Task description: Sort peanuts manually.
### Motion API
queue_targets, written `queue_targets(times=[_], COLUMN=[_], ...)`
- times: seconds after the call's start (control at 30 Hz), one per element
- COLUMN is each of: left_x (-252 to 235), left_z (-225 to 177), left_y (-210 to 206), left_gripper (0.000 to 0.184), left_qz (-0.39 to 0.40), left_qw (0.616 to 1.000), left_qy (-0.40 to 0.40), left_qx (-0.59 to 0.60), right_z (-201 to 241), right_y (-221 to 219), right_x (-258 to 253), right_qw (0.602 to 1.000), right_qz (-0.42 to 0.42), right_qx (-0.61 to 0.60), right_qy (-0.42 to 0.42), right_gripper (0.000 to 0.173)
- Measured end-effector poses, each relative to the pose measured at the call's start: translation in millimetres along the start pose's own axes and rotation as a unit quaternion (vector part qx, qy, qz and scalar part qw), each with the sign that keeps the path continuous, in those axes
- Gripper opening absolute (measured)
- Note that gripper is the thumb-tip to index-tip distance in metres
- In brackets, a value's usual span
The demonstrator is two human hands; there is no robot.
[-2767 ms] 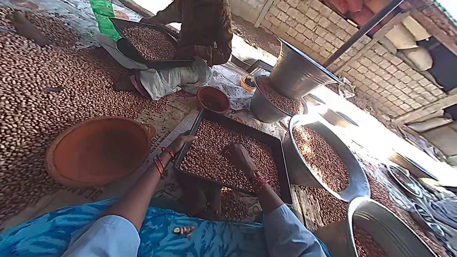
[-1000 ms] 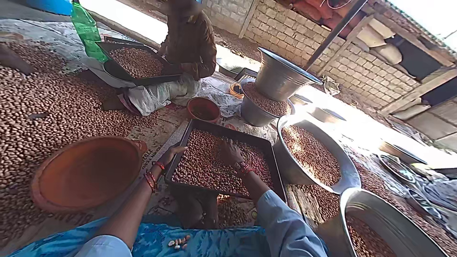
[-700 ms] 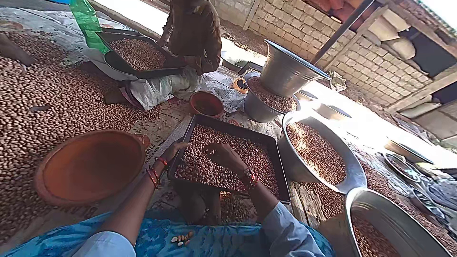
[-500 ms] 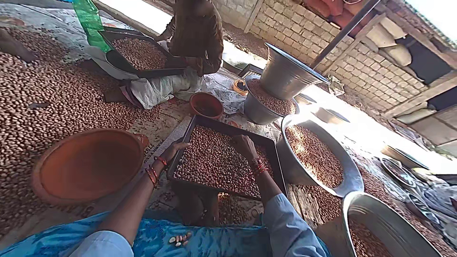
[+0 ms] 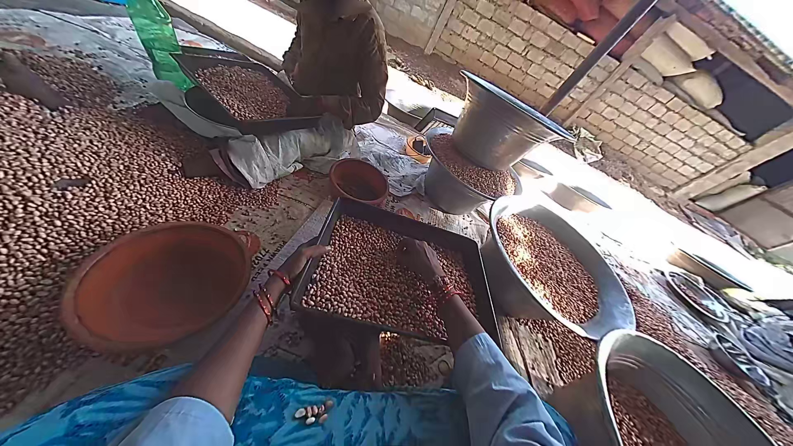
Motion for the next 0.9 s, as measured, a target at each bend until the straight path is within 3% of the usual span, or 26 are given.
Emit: queue_targets(times=[0.2, 0.4, 0.5, 0.77, 0.83, 0.9], left_x=[1.2, -0.3, -2.5, -1.1, -0.7, 0.3], left_z=[-0.5, 1.3, 3.2, 2.5, 1.2, 0.8], left_y=[-0.4, -0.4, -0.9, -0.7, -1.4, -0.6], left_gripper=[0.030, 0.029, 0.029, 0.032, 0.031, 0.031], left_qz=[-0.001, -0.003, 0.001, 0.001, -0.001, -0.003], left_qw=[1.000, 0.999, 1.000, 1.000, 1.000, 1.000], left_qy=[0.006, 0.015, 0.011, 0.009, 0.006, 0.009], left_qx=[-0.003, 0.035, 0.028, 0.026, 0.023, 0.021], right_z=[8.6, -8.5, 1.6, 20.3, 14.7, -0.9], right_y=[1.5, 25.4, 15.0, -4.0, 1.0, 12.3], right_x=[7.1, 2.2, 4.5, 3.1, -0.3, -3.1], right_qw=[0.999, 0.983, 0.992, 0.999, 0.998, 0.972], right_qz=[-0.012, -0.108, -0.069, -0.023, -0.029, -0.075], right_qx=[0.031, -0.149, -0.091, 0.016, -0.051, -0.224], right_qy=[0.001, -0.004, 0.046, 0.038, 0.032, 0.020], right_gripper=[0.033, 0.029, 0.028, 0.030, 0.029, 0.027])
Point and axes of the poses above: each hand's wrist, its own x-axis away from the middle knuckle, its own y-axis out of the back of the hand, z = x × y, the point moved 7 cm from there along -x, towards the middle knuckle, and after that the axes turned 3 degrees about -z, right-handed, at the moved point
